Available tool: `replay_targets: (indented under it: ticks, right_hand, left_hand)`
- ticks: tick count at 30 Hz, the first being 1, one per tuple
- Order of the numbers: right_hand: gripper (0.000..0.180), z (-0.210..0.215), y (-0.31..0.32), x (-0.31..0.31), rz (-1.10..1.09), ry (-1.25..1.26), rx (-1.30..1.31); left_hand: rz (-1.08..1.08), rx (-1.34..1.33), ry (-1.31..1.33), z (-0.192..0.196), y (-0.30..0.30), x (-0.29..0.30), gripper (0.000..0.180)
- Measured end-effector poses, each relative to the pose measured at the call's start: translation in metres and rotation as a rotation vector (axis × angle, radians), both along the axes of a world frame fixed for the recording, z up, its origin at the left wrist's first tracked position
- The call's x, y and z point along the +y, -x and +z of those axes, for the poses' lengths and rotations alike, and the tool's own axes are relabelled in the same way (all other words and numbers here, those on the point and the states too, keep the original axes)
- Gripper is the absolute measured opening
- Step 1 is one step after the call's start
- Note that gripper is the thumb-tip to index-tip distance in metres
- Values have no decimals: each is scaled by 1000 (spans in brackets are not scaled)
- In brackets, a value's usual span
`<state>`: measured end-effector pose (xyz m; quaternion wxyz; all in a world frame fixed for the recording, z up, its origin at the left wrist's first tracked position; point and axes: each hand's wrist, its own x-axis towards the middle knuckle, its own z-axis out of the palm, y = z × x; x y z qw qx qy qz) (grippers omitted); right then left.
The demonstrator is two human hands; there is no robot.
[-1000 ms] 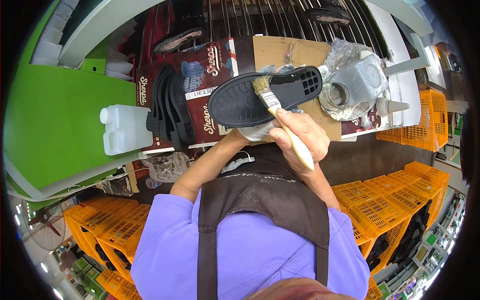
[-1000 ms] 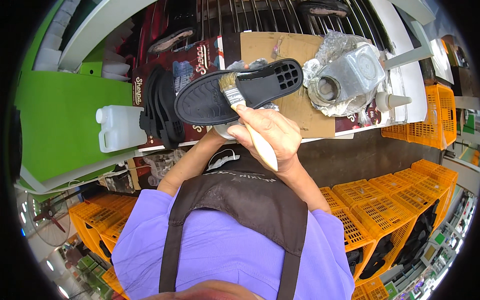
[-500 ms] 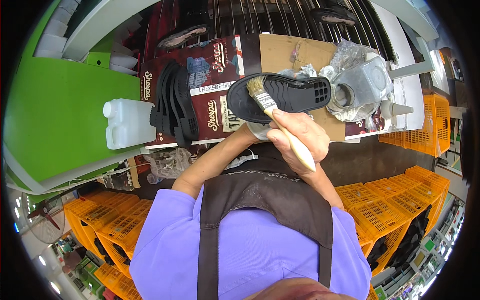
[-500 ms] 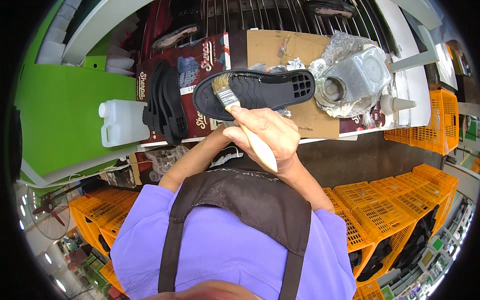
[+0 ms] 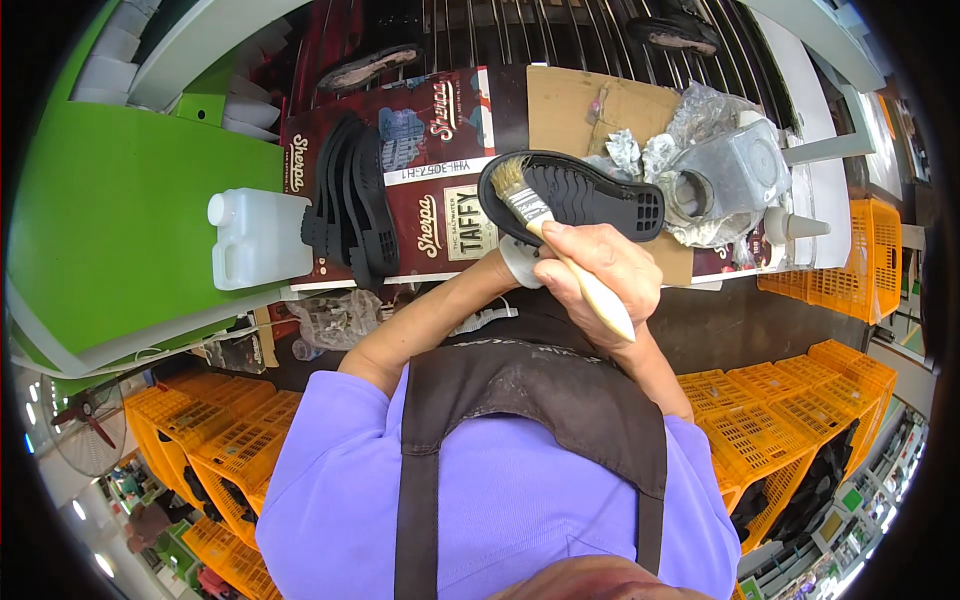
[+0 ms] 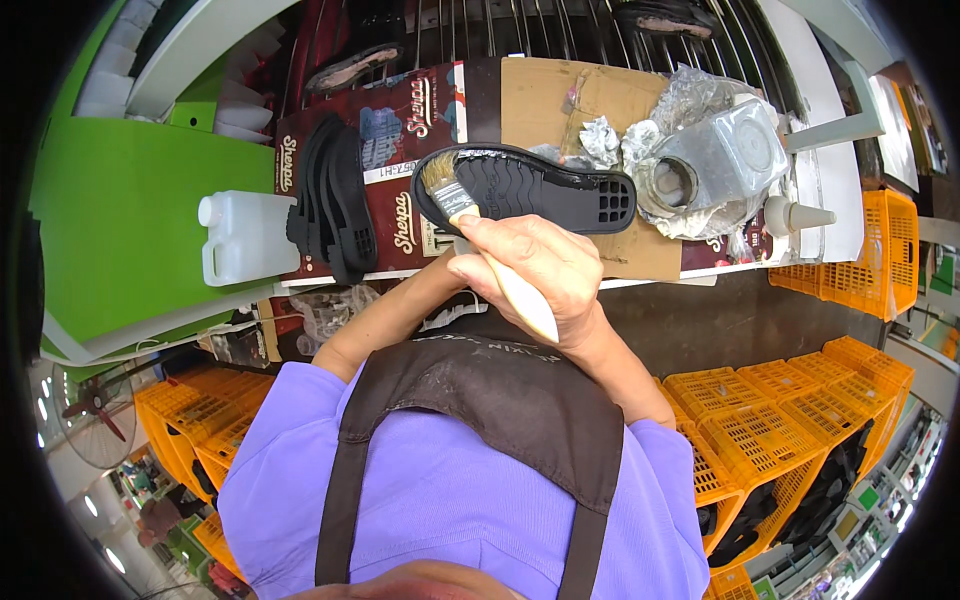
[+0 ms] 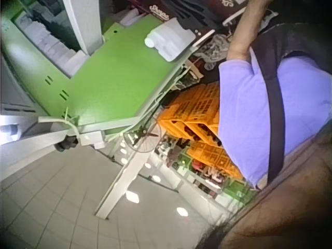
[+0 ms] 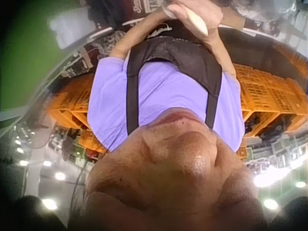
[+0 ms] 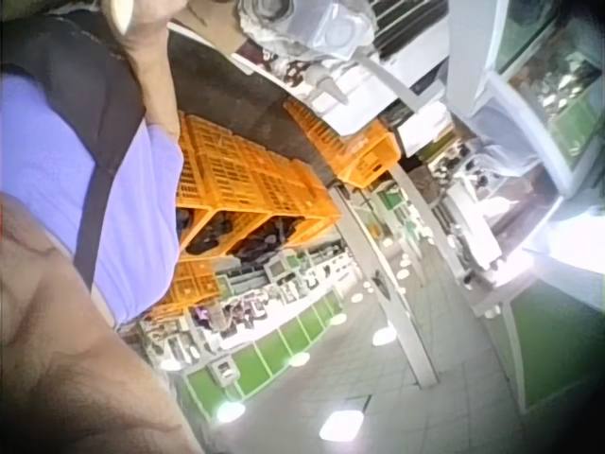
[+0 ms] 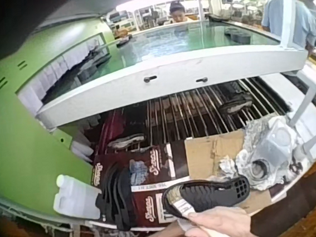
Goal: The person applies a substance to the bottom of black shoe soles using a brush. They hold the sole in their left hand and use the brush in their right hand to cover the surface. The person places the treated sole onto a conveyor belt and repeats the process with another sole.
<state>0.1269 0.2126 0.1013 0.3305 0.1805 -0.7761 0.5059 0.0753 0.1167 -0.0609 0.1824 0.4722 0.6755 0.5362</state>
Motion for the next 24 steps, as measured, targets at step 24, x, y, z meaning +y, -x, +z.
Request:
replay_targets:
  ticks: [24]
  right_hand:
    - [20,21,27,54,287,-130,-242]
  left_hand:
    - [-270,-204,115,119,12,-24,37]
